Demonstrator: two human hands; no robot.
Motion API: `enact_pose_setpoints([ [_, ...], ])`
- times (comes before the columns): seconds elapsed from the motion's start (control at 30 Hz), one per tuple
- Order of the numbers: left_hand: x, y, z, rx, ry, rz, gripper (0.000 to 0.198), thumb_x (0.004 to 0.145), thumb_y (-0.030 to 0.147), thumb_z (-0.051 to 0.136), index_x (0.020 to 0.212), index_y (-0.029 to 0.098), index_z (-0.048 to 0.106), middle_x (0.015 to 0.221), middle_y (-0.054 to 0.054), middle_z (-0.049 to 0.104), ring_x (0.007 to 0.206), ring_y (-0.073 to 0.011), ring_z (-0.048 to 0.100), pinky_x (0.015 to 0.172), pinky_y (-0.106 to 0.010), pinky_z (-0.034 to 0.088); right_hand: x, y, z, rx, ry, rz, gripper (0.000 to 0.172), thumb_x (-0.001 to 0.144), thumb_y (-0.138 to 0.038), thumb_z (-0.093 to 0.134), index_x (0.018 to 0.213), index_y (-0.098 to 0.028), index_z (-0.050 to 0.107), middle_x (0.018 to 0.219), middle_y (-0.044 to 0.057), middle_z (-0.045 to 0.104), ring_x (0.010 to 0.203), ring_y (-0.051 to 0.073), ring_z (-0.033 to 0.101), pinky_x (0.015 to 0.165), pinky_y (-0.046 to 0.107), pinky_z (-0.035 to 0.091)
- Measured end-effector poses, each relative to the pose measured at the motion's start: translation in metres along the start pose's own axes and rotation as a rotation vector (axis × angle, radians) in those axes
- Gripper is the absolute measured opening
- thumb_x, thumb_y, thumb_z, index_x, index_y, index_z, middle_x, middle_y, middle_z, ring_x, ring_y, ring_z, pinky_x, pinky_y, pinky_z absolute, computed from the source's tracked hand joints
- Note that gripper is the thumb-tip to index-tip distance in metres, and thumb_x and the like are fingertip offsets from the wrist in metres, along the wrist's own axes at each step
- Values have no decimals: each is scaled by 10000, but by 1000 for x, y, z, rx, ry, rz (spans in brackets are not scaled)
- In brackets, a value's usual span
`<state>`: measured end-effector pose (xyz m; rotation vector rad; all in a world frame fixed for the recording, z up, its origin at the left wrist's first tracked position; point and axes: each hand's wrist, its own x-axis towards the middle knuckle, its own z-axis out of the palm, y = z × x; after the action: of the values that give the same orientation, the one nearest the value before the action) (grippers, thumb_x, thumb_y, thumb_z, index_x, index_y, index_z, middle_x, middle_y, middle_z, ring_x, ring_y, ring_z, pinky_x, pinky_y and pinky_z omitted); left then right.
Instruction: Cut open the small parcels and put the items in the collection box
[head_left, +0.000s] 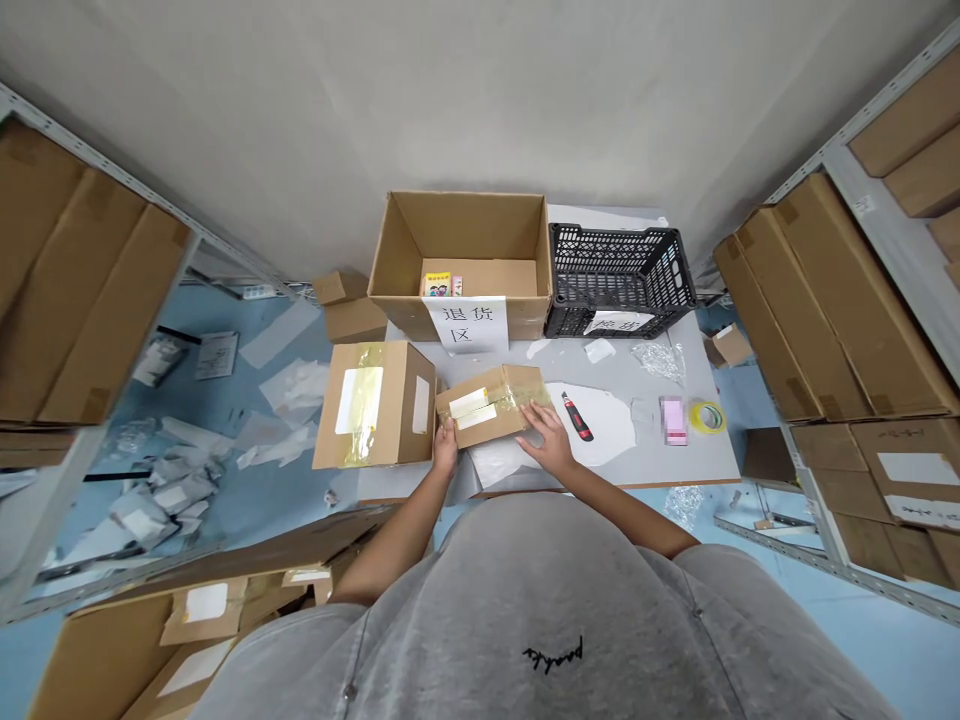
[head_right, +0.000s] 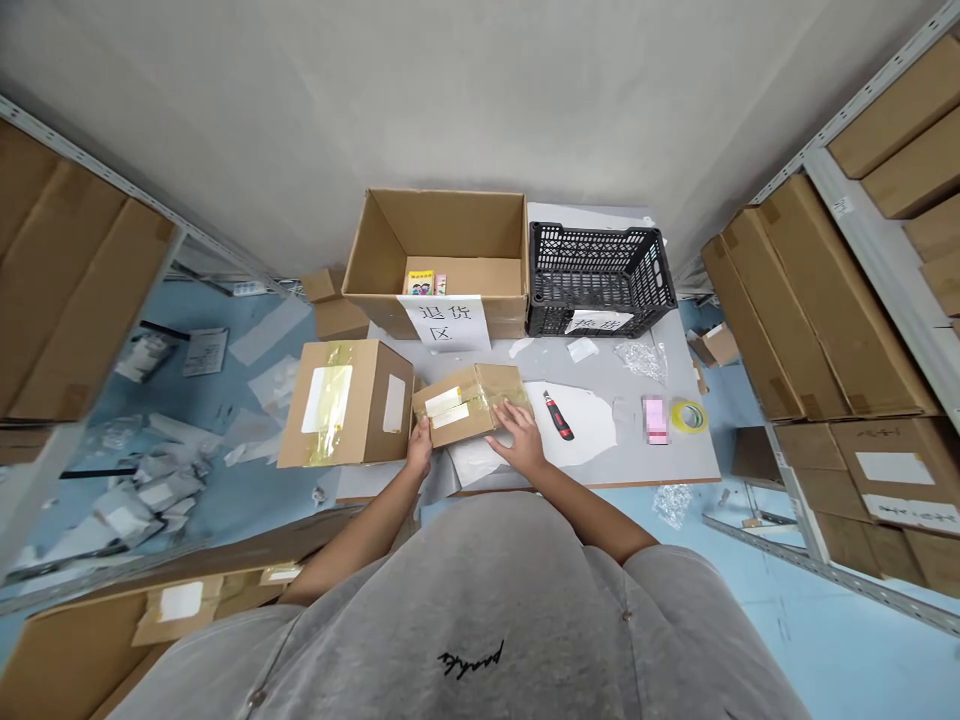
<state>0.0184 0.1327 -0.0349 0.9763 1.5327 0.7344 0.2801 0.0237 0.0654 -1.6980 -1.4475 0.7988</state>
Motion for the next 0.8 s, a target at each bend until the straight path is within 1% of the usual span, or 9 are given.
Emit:
enact_pose_setpoints([
  [0.1,2,-4,1,-79,-3,-40,823,1043,812,468,1448,125,669,1428,-181,758,1327,-269,729,1129,-380,580,7,5,3,28,21,3,535,1059,-571,590,1546,-378,699,1633,48,596,1550,324,505,1338,538,370],
  [0.17,3,-2,1,-68,-16,-72,859,1019,856,468,1415,127,688,1381,-187,779,1285,-267,749,1102,-374,596,18,14,5,71,77,43,539,1098,-572,500,1547,-346,696,1575,78,625,1535,304,521,1331,517,377],
  [0.27,3,4,1,-7,10,-83,855,998,879,485,1337,128,717,1307,-192,801,1241,-289,761,1087,-400,605,41,31,6,118,237,229,668,1031,-645,599,1578,-264,648,1561,131,622,1553,324,494,1330,530,368],
  [0.33,4,12,4,75,53,-46,797,1029,825,480,1362,134,698,1354,-201,780,1296,-315,732,1135,-435,575,55,41,5,210,276,375,789,948,-686,701,1586,-229,616,1557,154,635,1538,344,513,1299,541,411],
  [0.4,4,21,14,215,121,-36,740,1075,728,450,1485,138,625,1489,-228,703,1444,-347,640,1226,-481,496,62,48,3,345,244,441,849,888,-700,759,1566,-211,613,1523,163,675,1487,350,570,1251,520,472],
  [0.47,3,32,31,349,190,-81,749,1096,639,427,1626,115,497,1654,-275,549,1610,-373,466,1313,-523,379,61,51,0,419,222,415,865,852,-695,789,1538,-195,621,1498,169,697,1444,346,610,1230,490,493],
  [0.53,2,44,52,384,209,-111,795,1093,594,430,1706,89,391,1770,-296,370,1702,-380,291,1363,-544,278,53,51,-2,371,250,364,869,844,-685,792,1530,-182,615,1508,177,684,1438,342,611,1249,478,471],
  [0.67,-4,65,85,383,66,21,743,1116,523,382,1786,222,273,1860,-141,238,1748,-276,147,1403,-506,198,35,47,-4,141,317,333,831,917,-648,726,1577,-174,548,1527,182,634,1472,341,558,1298,488,397],
  [0.8,-4,76,89,354,-23,115,732,1127,558,364,1800,295,253,1879,-63,206,1753,-232,109,1423,-453,111,30,45,-2,45,328,334,812,955,-617,684,1604,-167,499,1494,190,622,1454,349,551,1291,499,393],
])
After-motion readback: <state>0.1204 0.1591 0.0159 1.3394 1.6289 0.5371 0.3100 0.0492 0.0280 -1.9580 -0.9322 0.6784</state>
